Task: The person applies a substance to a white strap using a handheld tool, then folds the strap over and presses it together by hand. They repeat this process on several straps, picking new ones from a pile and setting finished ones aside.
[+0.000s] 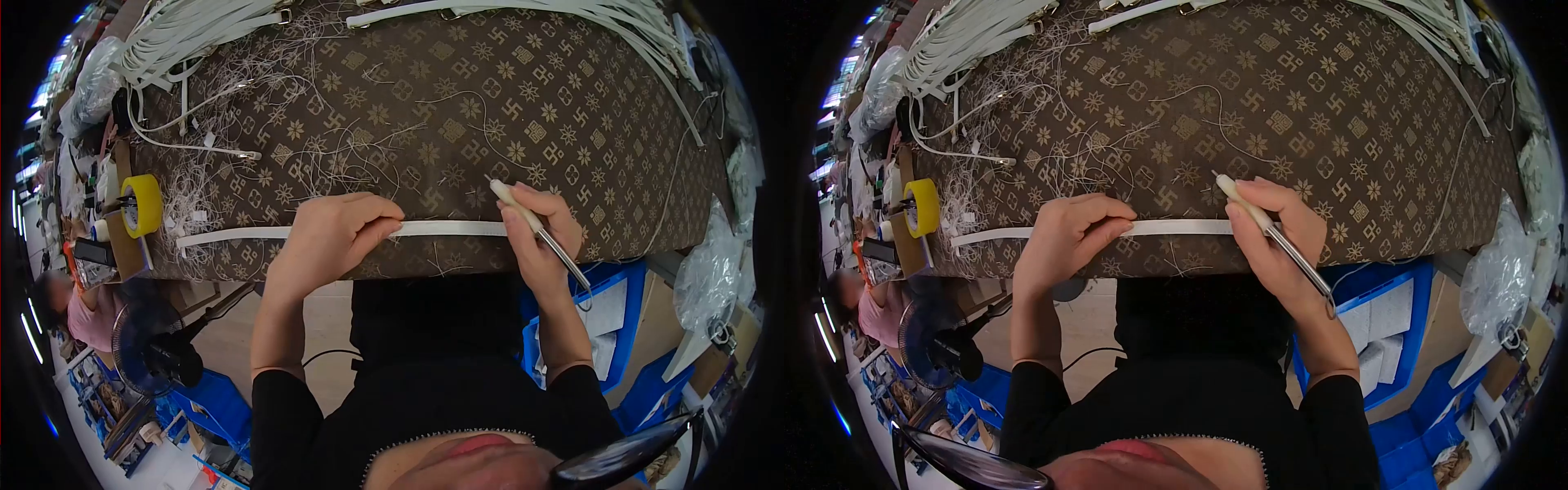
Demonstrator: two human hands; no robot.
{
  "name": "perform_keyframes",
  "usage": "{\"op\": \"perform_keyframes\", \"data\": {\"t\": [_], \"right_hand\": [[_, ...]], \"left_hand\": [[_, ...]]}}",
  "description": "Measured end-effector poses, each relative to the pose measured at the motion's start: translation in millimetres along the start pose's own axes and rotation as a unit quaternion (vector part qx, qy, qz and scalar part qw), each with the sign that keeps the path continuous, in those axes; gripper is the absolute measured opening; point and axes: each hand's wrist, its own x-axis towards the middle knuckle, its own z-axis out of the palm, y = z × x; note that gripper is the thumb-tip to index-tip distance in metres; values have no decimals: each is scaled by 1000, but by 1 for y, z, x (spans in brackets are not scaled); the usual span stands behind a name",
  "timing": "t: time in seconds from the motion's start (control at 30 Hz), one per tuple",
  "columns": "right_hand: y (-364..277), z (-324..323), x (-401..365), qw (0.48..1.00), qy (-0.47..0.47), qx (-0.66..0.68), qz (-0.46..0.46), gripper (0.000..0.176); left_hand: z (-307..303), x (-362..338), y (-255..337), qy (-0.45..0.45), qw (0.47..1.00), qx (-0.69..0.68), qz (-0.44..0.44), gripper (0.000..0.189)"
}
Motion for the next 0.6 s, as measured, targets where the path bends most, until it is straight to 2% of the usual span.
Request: {"op": "perform_keyframes", "data": {"t": [0.1, 0.17, 0.3, 0.37, 0.4, 0.53, 0.6], "right_hand": [[2, 4, 1, 999, -22, -37, 5, 21], [-1, 2, 2, 999, -16, -26, 40, 21], [8, 2, 0, 999, -8, -33, 9, 22], [10, 3, 0, 1000, -3, -9, 17, 22], [9, 4, 0, 1000, -6, -9, 17, 22], [9, 2, -1, 999, -2, -36, 8, 22], [10, 1, -1, 999, -5, -53, -3, 22]], "left_hand": [[3, 2, -2, 33, 998, 53, 8, 8], [5, 4, -8, 165, 972, 152, 65, 17], [12, -2, 13, 165, 973, 158, 37, 27], [31, 1, 18, 115, 979, 158, 52, 37], [41, 3, 17, 130, 978, 150, 57, 39], [52, 5, 17, 154, 977, 144, 40, 34], [52, 3, 14, 150, 977, 138, 68, 22]]}}
